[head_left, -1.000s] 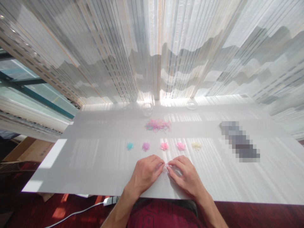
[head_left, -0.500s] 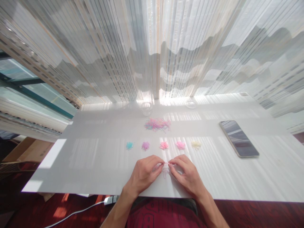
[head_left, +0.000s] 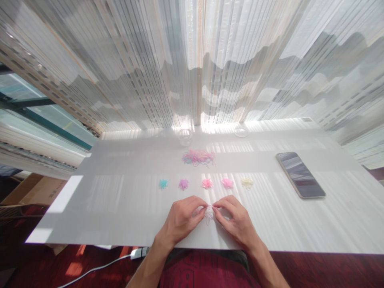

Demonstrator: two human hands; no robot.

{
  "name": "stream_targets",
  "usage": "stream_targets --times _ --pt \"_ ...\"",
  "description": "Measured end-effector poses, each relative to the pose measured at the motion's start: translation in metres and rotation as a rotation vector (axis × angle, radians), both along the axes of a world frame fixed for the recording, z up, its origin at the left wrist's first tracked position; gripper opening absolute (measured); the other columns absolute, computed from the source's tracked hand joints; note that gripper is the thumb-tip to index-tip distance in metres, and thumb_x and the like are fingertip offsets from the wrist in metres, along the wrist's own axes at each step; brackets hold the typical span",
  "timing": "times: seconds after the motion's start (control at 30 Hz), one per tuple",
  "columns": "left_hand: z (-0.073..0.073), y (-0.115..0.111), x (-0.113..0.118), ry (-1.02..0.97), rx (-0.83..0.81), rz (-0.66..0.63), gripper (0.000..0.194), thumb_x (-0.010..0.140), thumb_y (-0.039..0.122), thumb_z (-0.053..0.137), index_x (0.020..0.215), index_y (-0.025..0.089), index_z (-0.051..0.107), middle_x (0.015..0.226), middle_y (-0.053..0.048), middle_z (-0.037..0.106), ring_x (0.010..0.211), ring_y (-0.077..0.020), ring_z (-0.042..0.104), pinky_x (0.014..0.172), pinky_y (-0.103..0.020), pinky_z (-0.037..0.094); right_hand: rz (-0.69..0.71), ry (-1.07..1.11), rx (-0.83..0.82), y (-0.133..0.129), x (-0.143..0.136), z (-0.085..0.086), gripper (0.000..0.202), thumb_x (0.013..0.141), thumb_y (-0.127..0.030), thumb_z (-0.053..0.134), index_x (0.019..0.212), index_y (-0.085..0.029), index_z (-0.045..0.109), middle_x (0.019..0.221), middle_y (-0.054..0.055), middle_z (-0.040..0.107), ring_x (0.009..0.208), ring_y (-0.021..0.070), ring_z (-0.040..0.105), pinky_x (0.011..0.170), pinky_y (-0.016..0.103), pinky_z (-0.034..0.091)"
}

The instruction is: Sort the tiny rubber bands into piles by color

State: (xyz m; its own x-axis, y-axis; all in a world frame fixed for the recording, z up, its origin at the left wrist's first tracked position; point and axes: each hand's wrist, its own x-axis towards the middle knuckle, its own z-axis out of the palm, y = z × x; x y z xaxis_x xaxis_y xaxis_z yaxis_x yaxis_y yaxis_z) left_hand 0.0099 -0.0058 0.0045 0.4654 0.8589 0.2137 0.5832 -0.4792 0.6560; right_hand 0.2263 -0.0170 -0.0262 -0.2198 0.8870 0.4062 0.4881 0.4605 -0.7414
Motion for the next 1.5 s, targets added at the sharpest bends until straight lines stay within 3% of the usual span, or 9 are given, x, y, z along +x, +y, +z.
stream_targets --times 0.17,0.4,0.57,1.07,1.5 --pt "0.002 0.000 0.003 0.007 0.050 0.031 0.012 0.099 0.022 0.060 0.104 0.023 0.071 0.093 0.000 0.078 0.083 -0.0145 0.075 0.076 -0.023 0.057 -0.073 0.044 0.003 -0.002 -0.002 0.004 0.011 0.098 -0.023 0.062 0.093 -0.024 0.072 0.084 0.004 0.070 0.078 0.0203 0.067 0.070 0.033 0.057" --pt "-0.001 0.001 0.005 0.030 0.085 0.007 0.012 0.100 0.021 0.058 0.102 0.022 0.070 0.092 -0.002 0.078 0.084 -0.0160 0.075 0.077 -0.025 0.057 -0.484 0.047 0.002 0.002 0.005 0.005 0.018 0.098 -0.034 0.063 0.091 -0.022 0.073 0.077 0.003 0.069 0.066 0.0184 0.061 0.064 0.032 0.053" --pt "-0.004 0.001 0.002 0.049 0.071 0.009 0.012 0.100 0.020 0.058 0.101 0.022 0.070 0.090 -0.001 0.077 0.082 -0.0159 0.074 0.074 -0.025 0.056 -0.626 0.029 -0.031 0.008 0.009 -0.001 0.026 0.097 -0.041 0.062 0.089 -0.020 0.076 0.076 0.004 0.069 0.062 0.0177 0.058 0.061 0.033 0.050" --pt "-0.005 0.000 0.003 0.051 0.055 -0.001 0.013 0.100 0.020 0.057 0.098 0.022 0.070 0.088 -0.001 0.077 0.079 -0.0159 0.072 0.071 -0.025 0.053 -0.697 -0.004 0.007 0.011 0.006 -0.005 0.028 0.097 -0.041 0.061 0.090 -0.019 0.076 0.076 0.004 0.068 0.063 0.0182 0.060 0.064 0.033 0.050" --pt "0.000 0.000 0.009 0.044 0.068 -0.015 0.011 0.100 0.019 0.059 0.100 0.022 0.069 0.090 0.000 0.077 0.080 -0.0156 0.072 0.070 -0.025 0.052 -0.610 -0.036 0.025 0.009 0.007 -0.005 0.021 0.098 -0.035 0.060 0.091 -0.020 0.073 0.079 0.004 0.069 0.069 0.0192 0.064 0.067 0.033 0.051"
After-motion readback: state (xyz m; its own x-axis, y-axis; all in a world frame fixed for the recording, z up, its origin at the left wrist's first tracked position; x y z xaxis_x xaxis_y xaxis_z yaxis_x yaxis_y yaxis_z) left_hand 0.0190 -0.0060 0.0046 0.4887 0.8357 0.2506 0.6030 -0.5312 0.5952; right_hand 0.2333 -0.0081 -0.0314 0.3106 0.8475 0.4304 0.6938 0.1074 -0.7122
